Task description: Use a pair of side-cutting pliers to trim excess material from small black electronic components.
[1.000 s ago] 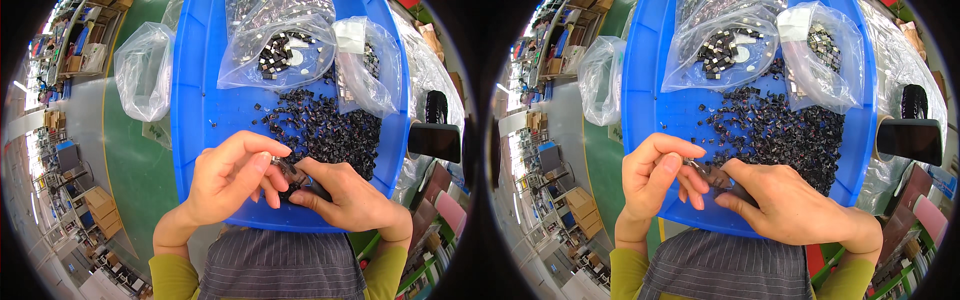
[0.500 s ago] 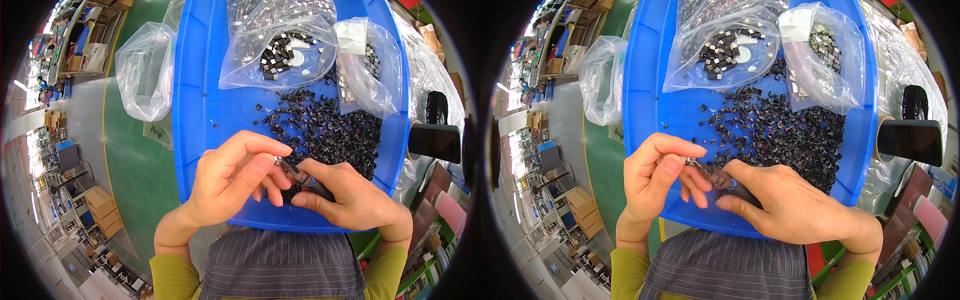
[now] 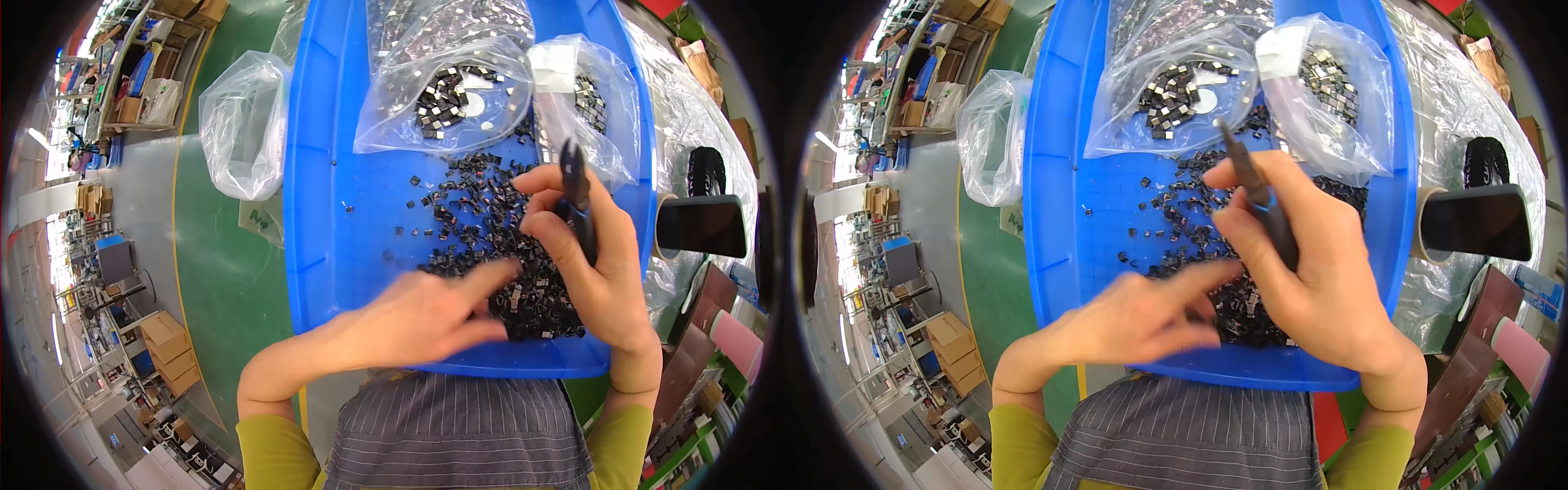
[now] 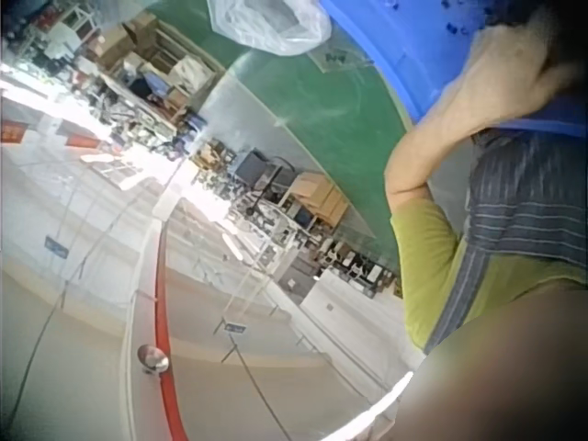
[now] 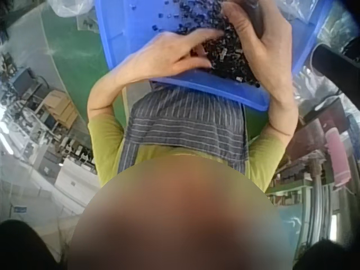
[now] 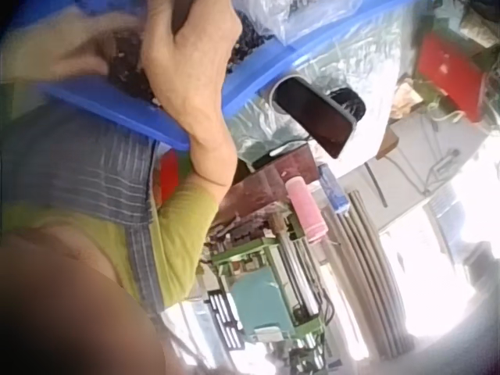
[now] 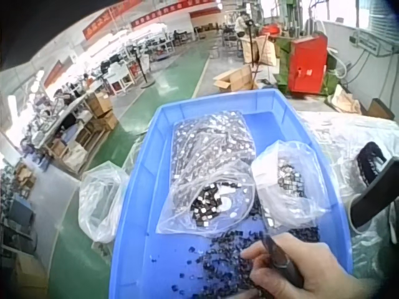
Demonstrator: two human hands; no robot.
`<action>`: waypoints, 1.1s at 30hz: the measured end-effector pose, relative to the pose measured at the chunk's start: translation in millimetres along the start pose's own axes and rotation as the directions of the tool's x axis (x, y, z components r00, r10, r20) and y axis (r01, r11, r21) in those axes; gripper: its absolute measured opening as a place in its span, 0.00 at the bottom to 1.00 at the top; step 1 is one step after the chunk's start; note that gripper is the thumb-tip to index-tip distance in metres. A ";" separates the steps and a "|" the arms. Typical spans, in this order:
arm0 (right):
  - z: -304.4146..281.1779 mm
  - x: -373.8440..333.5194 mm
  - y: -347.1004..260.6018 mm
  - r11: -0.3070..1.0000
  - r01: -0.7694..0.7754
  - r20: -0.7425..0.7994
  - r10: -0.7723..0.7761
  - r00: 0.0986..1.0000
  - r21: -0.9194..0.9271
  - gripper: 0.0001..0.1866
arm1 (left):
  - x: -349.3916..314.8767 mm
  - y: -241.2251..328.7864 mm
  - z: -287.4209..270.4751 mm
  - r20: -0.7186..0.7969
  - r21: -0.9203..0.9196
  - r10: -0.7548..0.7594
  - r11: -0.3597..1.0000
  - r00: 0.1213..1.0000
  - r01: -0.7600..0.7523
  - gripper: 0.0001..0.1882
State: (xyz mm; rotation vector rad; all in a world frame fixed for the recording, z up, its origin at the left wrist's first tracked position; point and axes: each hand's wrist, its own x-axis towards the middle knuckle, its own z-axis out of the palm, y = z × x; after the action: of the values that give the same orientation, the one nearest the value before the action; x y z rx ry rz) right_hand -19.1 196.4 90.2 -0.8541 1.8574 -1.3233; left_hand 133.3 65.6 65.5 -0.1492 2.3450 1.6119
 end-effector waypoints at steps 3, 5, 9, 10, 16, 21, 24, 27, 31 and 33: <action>0.0 -1.5 2.7 0.999 0.017 0.010 -0.017 1.000 -0.034 0.11 | 13.2 -14.3 -11.7 -0.307 0.336 0.074 0.941 0.949 0.035 0.08; 0.0 -1.6 5.1 0.992 0.109 0.030 -0.108 0.994 -0.063 0.11 | 21.2 -16.9 -25.7 -0.324 0.458 0.131 0.888 0.937 0.034 0.04; -4.7 -3.2 2.3 0.997 0.052 0.019 -0.051 0.999 -0.065 0.10 | 63.5 -27.4 -50.8 -0.417 0.760 0.313 0.635 0.853 0.139 0.06; -5.8 -4.1 1.8 0.996 0.060 0.018 -0.059 0.998 -0.061 0.10 | 71.0 -36.4 -52.4 -0.375 0.825 0.302 0.539 0.877 0.168 0.06; -2.4 -0.6 5.6 0.982 0.163 -0.011 -0.165 0.986 -0.093 0.11 | 78.8 -48.9 -48.6 -0.346 0.904 0.365 0.377 0.864 0.202 0.07; -3.6 2.3 12.8 0.962 0.208 -0.007 -0.212 0.977 -0.178 0.12 | 54.9 -18.6 -37.4 -0.520 0.702 0.387 0.702 0.761 0.122 0.07; -2.3 3.1 17.2 0.935 0.231 0.054 -0.225 0.973 -0.268 0.15 | 20.9 11.9 -31.5 -0.476 -0.181 -0.049 0.983 0.878 -0.043 0.06; 6.4 0.9 16.9 0.925 0.212 0.119 -0.183 0.976 -0.316 0.17 | 2.0 8.1 -16.1 -0.614 -0.458 -0.083 0.847 0.785 -0.270 0.05; 17.6 -2.1 20.6 0.910 0.258 0.211 -0.196 0.958 -0.326 0.18 | -5.1 3.8 -9.3 -0.641 -0.458 -0.020 0.813 0.767 -0.361 0.08; 20.9 -4.8 17.7 0.907 0.258 0.242 -0.183 0.953 -0.332 0.18 | -5.3 6.0 -7.0 -0.639 -0.481 -0.024 0.793 0.769 -0.374 0.08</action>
State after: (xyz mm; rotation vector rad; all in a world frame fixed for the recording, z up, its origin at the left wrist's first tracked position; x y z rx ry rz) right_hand -1.2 194.5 69.0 -1.3768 1.9064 -0.9853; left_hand 135.7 60.9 74.8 -0.7003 2.1998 2.7063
